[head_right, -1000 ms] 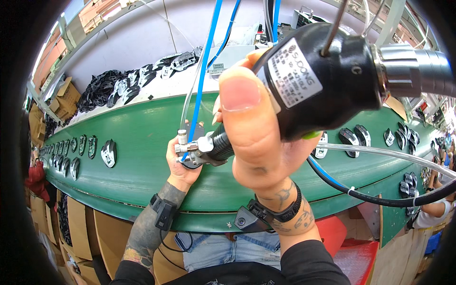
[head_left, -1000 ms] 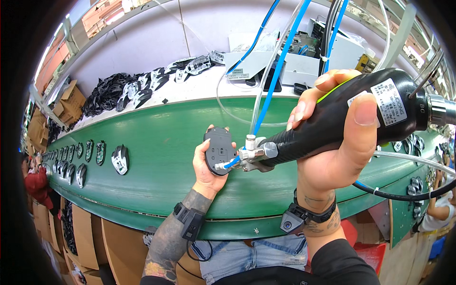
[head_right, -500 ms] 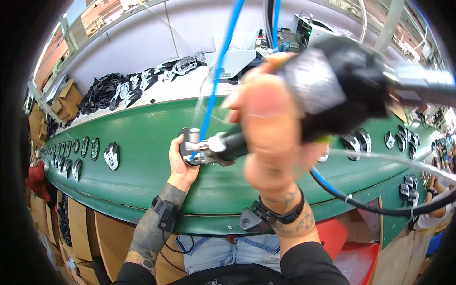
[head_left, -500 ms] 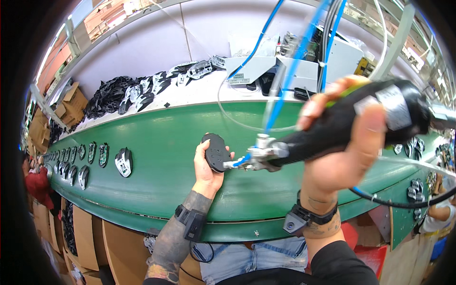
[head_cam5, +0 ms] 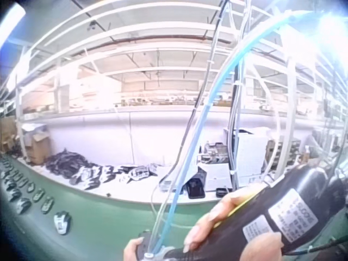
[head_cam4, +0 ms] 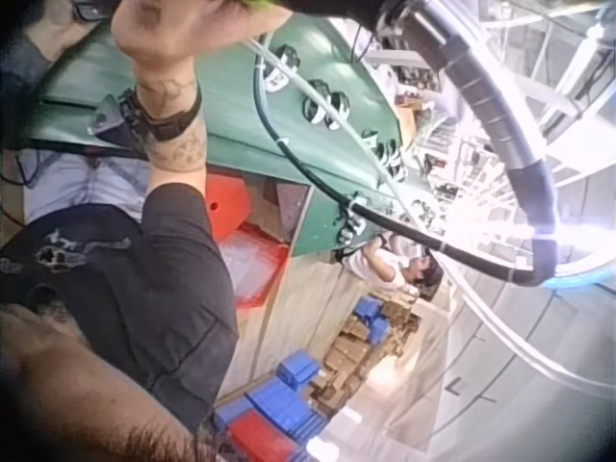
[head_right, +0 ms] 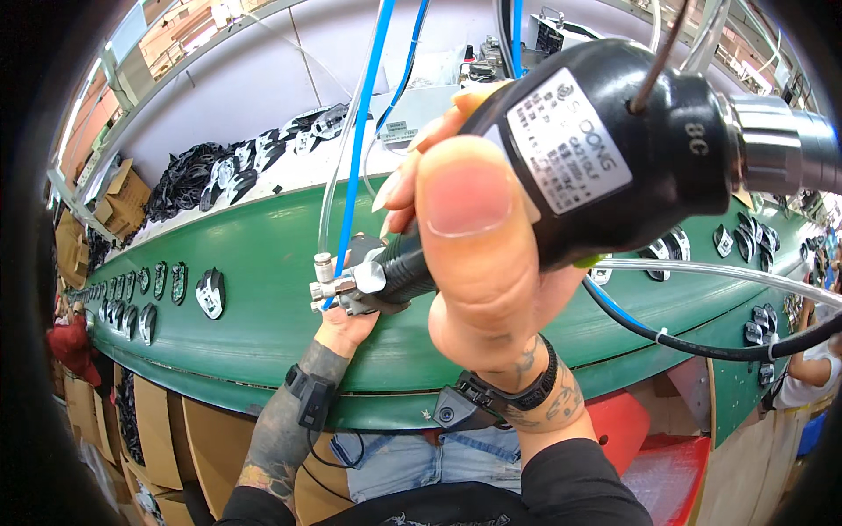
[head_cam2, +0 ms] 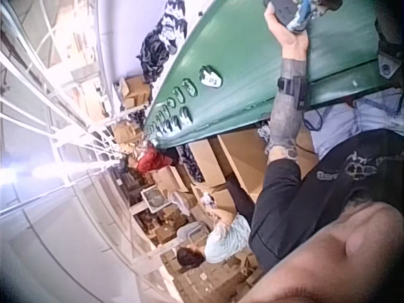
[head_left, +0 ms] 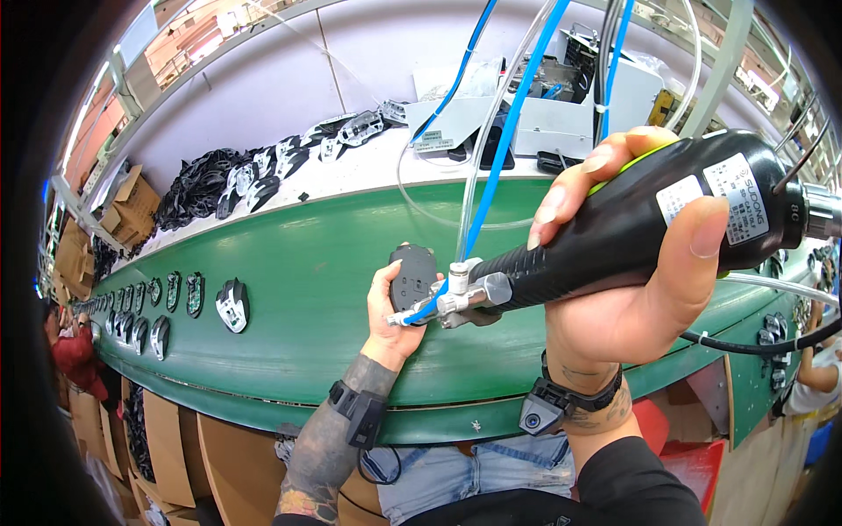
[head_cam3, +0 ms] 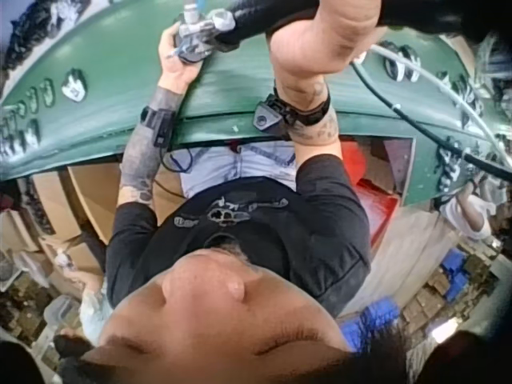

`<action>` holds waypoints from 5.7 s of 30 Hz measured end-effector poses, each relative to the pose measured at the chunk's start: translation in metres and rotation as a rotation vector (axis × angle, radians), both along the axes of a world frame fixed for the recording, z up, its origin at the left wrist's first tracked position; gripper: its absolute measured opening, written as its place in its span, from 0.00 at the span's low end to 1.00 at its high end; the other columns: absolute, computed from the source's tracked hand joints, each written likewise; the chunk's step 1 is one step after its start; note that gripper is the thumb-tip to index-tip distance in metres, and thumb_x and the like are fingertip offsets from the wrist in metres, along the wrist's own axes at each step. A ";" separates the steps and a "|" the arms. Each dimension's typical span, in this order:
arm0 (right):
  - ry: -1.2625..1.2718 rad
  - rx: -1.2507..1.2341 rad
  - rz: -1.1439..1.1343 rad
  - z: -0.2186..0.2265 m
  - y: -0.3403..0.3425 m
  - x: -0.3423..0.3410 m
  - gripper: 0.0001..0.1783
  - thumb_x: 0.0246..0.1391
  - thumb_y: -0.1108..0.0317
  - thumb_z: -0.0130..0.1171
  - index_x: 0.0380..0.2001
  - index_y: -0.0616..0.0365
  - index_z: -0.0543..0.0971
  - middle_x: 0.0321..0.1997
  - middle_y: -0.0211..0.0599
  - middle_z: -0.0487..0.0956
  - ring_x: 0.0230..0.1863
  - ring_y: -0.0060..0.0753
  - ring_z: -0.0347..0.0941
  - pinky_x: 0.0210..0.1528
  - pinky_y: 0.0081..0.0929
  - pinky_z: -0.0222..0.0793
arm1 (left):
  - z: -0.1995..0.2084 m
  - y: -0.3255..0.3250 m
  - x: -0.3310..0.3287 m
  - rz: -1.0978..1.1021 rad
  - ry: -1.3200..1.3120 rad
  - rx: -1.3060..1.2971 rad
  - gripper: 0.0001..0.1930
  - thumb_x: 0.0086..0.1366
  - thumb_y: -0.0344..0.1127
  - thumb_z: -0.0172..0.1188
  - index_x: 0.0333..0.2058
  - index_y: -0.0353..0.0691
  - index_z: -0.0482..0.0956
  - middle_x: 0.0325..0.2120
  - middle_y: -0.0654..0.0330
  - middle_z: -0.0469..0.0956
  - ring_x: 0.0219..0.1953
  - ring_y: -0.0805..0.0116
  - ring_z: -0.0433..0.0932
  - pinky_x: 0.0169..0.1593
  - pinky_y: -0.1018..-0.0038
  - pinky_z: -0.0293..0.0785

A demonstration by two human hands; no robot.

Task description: Assemble the components of computer mice on a conveyor belt using a pneumatic screwdriver.

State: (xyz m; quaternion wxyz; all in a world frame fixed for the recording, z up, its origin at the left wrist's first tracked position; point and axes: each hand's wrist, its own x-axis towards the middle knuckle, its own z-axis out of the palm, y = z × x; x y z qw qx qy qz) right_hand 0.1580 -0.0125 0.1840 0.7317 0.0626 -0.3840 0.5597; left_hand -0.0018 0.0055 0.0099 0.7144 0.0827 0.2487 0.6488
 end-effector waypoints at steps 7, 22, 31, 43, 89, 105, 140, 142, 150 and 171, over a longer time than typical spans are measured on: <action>-0.033 0.048 0.012 -0.006 0.001 -0.003 0.36 0.51 0.37 0.51 0.43 0.64 0.67 0.36 0.39 0.68 0.27 0.32 0.69 0.27 0.27 0.67 | -0.014 -0.001 -0.005 -0.054 -0.019 0.072 0.22 0.61 0.43 0.48 0.53 0.44 0.65 0.46 0.56 0.72 0.48 0.60 0.72 0.54 0.64 0.67; 0.061 -0.059 0.074 -0.009 0.001 -0.017 0.33 0.51 0.39 0.53 0.43 0.61 0.66 0.34 0.37 0.67 0.26 0.31 0.68 0.28 0.28 0.66 | -0.008 -0.003 0.000 -0.105 -0.150 0.073 0.20 0.62 0.47 0.45 0.49 0.44 0.70 0.46 0.57 0.74 0.47 0.61 0.74 0.53 0.62 0.67; -0.526 -0.125 -0.494 0.003 0.000 0.018 0.24 0.57 0.51 0.51 0.44 0.63 0.67 0.35 0.37 0.70 0.27 0.25 0.67 0.26 0.17 0.62 | -0.011 0.000 -0.028 0.389 1.701 0.412 0.27 0.48 0.36 0.64 0.49 0.39 0.73 0.46 0.51 0.73 0.49 0.57 0.72 0.54 0.68 0.68; -0.518 -0.053 -0.366 0.016 0.000 0.024 0.23 0.57 0.52 0.51 0.44 0.61 0.63 0.32 0.36 0.66 0.25 0.22 0.63 0.25 0.16 0.58 | -0.014 -0.008 -0.019 0.290 1.733 0.260 0.26 0.47 0.43 0.65 0.48 0.50 0.75 0.52 0.53 0.69 0.51 0.54 0.72 0.52 0.66 0.71; -0.135 -0.035 -0.389 0.007 0.013 0.011 0.20 0.57 0.54 0.53 0.41 0.60 0.70 0.27 0.36 0.69 0.19 0.26 0.64 0.25 0.21 0.60 | -0.012 -0.019 0.019 -0.244 0.050 0.047 0.24 0.60 0.47 0.48 0.50 0.39 0.68 0.45 0.51 0.73 0.42 0.54 0.76 0.48 0.52 0.73; -0.251 0.050 -0.518 0.005 0.018 0.012 0.21 0.57 0.53 0.52 0.42 0.61 0.68 0.26 0.37 0.70 0.18 0.27 0.65 0.24 0.23 0.60 | -0.009 -0.019 0.015 -0.290 0.061 0.142 0.25 0.62 0.46 0.47 0.53 0.36 0.65 0.50 0.52 0.70 0.43 0.58 0.75 0.48 0.55 0.74; -0.042 -0.008 -0.447 0.013 0.008 0.009 0.23 0.56 0.52 0.52 0.43 0.61 0.67 0.27 0.38 0.71 0.16 0.25 0.64 0.22 0.22 0.60 | 0.001 -0.022 0.013 -0.106 0.076 0.121 0.23 0.58 0.49 0.48 0.44 0.38 0.72 0.38 0.52 0.76 0.41 0.55 0.76 0.46 0.56 0.74; -0.118 -0.001 -0.382 0.019 0.000 0.009 0.23 0.56 0.51 0.52 0.43 0.61 0.67 0.26 0.38 0.71 0.16 0.25 0.64 0.22 0.22 0.60 | 0.000 -0.022 0.013 -0.107 0.068 0.127 0.23 0.58 0.50 0.48 0.44 0.38 0.72 0.38 0.51 0.76 0.40 0.55 0.76 0.46 0.56 0.74; -0.161 0.008 -0.463 0.017 0.000 0.008 0.24 0.57 0.51 0.51 0.43 0.62 0.67 0.26 0.38 0.71 0.16 0.25 0.64 0.23 0.23 0.60 | 0.002 -0.022 0.015 -0.148 0.019 0.152 0.23 0.58 0.50 0.48 0.43 0.36 0.72 0.39 0.52 0.76 0.40 0.54 0.77 0.44 0.56 0.75; -0.304 -0.076 -0.361 -0.002 0.001 0.000 0.26 0.59 0.48 0.47 0.48 0.60 0.64 0.28 0.39 0.72 0.17 0.26 0.65 0.22 0.22 0.62 | -0.001 -0.004 -0.013 0.107 -0.058 0.167 0.23 0.60 0.44 0.47 0.54 0.47 0.64 0.49 0.54 0.69 0.41 0.56 0.74 0.46 0.58 0.73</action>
